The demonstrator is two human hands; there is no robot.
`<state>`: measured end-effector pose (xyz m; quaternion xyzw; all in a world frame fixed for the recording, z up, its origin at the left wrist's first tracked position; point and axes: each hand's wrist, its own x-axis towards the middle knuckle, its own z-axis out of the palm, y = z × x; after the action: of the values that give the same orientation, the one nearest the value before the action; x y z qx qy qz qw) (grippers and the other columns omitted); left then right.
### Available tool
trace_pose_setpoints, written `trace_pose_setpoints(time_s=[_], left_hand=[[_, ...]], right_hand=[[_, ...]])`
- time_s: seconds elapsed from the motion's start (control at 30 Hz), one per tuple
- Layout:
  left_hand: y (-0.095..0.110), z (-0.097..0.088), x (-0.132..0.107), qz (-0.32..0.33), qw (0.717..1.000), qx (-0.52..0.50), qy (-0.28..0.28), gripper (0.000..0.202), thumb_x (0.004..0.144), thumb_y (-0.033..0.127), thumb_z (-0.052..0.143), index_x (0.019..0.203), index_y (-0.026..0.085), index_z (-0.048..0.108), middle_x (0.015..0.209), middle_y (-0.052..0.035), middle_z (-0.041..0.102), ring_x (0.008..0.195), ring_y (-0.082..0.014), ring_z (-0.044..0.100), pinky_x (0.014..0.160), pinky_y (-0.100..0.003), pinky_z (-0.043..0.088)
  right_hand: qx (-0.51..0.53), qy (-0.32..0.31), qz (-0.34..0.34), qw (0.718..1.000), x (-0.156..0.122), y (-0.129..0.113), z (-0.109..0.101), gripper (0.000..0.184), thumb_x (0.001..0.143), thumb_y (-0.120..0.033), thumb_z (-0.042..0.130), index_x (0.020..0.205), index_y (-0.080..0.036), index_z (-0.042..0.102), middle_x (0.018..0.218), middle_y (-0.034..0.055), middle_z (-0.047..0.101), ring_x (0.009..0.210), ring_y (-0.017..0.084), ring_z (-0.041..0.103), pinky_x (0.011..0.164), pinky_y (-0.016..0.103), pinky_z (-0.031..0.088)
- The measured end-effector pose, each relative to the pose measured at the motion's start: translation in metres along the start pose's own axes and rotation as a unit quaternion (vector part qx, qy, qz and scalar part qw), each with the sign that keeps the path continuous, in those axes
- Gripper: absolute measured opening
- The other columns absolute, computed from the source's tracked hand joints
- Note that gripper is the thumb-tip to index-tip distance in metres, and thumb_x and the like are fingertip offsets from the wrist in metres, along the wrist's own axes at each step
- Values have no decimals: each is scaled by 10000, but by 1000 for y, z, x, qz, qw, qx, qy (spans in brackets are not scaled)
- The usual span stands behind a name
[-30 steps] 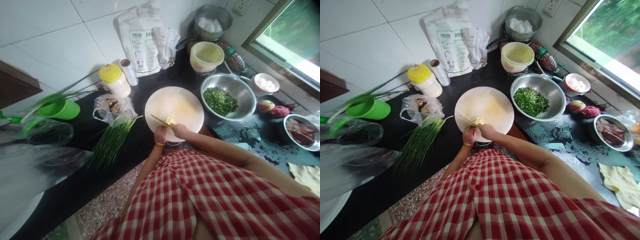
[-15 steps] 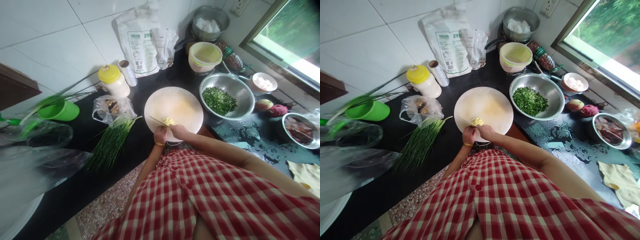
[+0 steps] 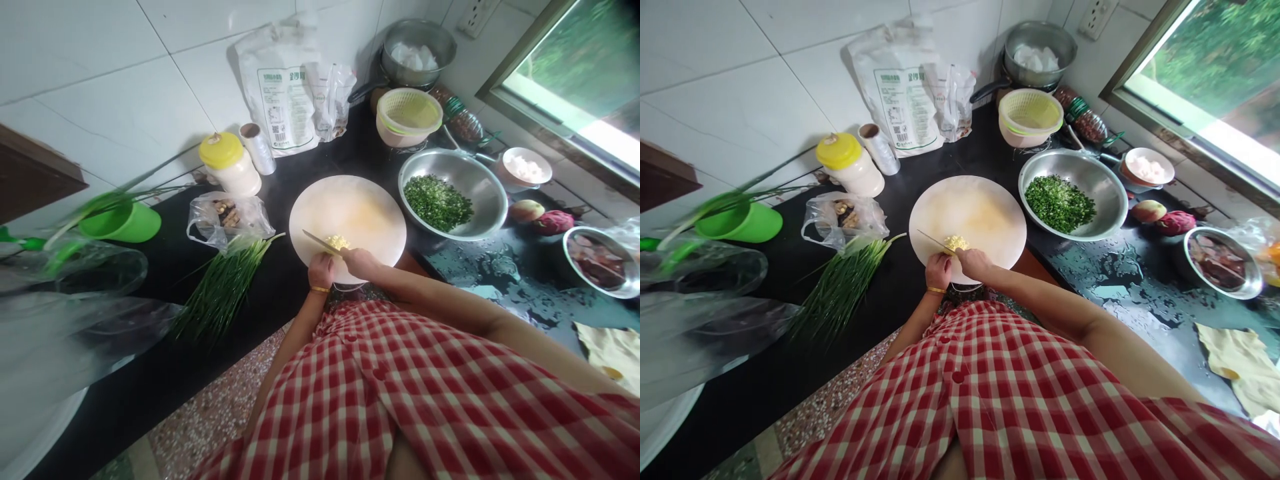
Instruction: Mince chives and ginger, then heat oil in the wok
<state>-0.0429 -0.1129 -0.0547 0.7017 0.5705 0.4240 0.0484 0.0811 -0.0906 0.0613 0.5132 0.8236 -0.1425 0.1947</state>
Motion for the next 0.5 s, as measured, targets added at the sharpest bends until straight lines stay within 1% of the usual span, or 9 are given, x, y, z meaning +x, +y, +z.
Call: trace_pose_setpoints(time_s=[0.13,0.27,0.37,0.5], left_hand=[[0,0,0,-4,1000,-10,2,181,838,145,465,868,174,641,818,-92,629,823,-199,555,756,-326,469],[-1,4,0,-23,999,-17,-17,183,842,155,455,844,169,638,820,-101,625,849,-209,564,774,-343,465],[-3,4,-1,-32,999,-20,-30,170,835,154,466,824,169,635,829,-104,625,845,-213,567,777,-354,466],[-5,-1,-1,-29,999,-30,-23,169,836,149,469,857,177,634,873,-102,631,856,-207,564,788,-353,464]], right_hand=[[-4,2,-8,1000,-2,1,-3,308,820,-111,405,1120,-149,466,969,131,641,904,228,612,727,300,445],[3,7,-3,1000,3,-6,3,321,800,-114,441,1119,-142,464,966,131,639,893,228,615,699,287,451],[6,11,1,1000,5,-7,6,342,800,-99,429,1139,-140,446,938,120,644,884,231,618,678,283,449],[5,6,5,1000,0,0,0,339,819,-96,381,1149,-150,438,952,117,643,871,226,619,683,293,447]])
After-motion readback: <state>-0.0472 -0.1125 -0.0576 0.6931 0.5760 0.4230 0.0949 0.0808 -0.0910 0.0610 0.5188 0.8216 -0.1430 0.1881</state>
